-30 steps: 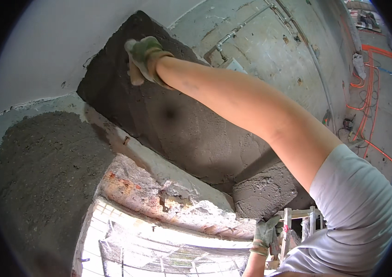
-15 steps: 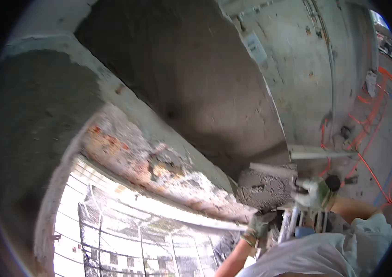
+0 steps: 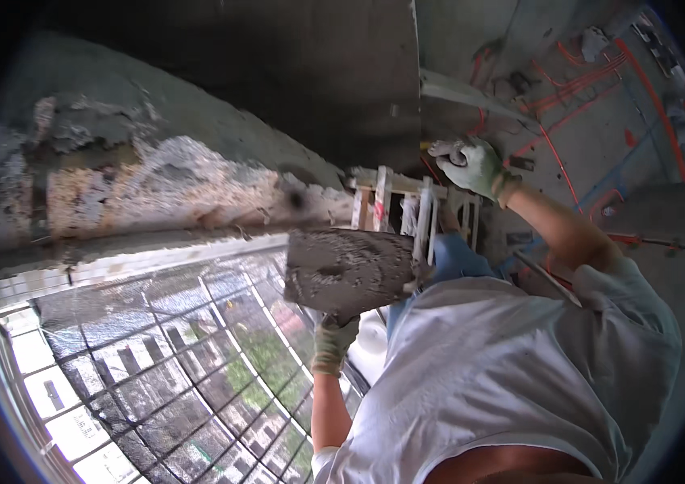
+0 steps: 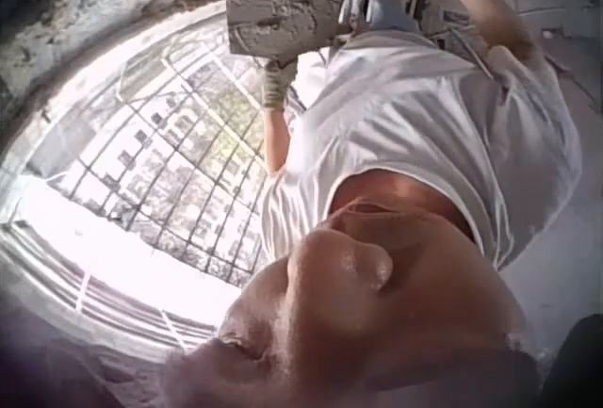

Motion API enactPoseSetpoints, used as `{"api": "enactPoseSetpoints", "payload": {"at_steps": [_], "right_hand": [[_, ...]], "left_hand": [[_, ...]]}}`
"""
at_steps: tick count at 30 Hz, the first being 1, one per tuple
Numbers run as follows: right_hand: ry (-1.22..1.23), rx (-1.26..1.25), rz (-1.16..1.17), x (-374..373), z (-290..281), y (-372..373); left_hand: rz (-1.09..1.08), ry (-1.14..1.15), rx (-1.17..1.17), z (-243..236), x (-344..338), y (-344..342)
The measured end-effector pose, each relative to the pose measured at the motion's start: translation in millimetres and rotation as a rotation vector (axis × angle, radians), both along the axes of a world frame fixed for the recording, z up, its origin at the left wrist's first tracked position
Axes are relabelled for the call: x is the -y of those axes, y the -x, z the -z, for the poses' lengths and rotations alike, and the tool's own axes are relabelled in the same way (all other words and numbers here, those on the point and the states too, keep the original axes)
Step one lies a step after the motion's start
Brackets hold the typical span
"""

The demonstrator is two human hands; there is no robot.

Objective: The person is applying plaster or cement mix to a wall surface and around floor conduits using a trowel and a hawk.

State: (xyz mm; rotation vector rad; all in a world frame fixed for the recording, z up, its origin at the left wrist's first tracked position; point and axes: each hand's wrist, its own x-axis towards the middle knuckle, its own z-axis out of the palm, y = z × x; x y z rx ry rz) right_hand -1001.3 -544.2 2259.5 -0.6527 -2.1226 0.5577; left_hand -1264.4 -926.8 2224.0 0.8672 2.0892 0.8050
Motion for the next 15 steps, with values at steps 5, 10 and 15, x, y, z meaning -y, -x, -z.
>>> {"api": "enactPoseSetpoints", "payload": {"at_steps": [5, 10, 15], "right_hand": [[-0.605, 0.418, -0.165, -32.7, 113.0, 44.8], [0.069, 0.43, -0.19, -68.8, 208.2, 115.3], [0.195, 0.223, -0.001, -98.2, 307.7, 219.0]], "left_hand": [[-0.451, 0.115, 0.215, 12.7, 25.1, -20.0], [-0.882, 0.018, 0.405, 62.6, -7.1, -44.3], [-1.156, -0.052, 0.457, 178.5, -65.6, -16.4]]}}
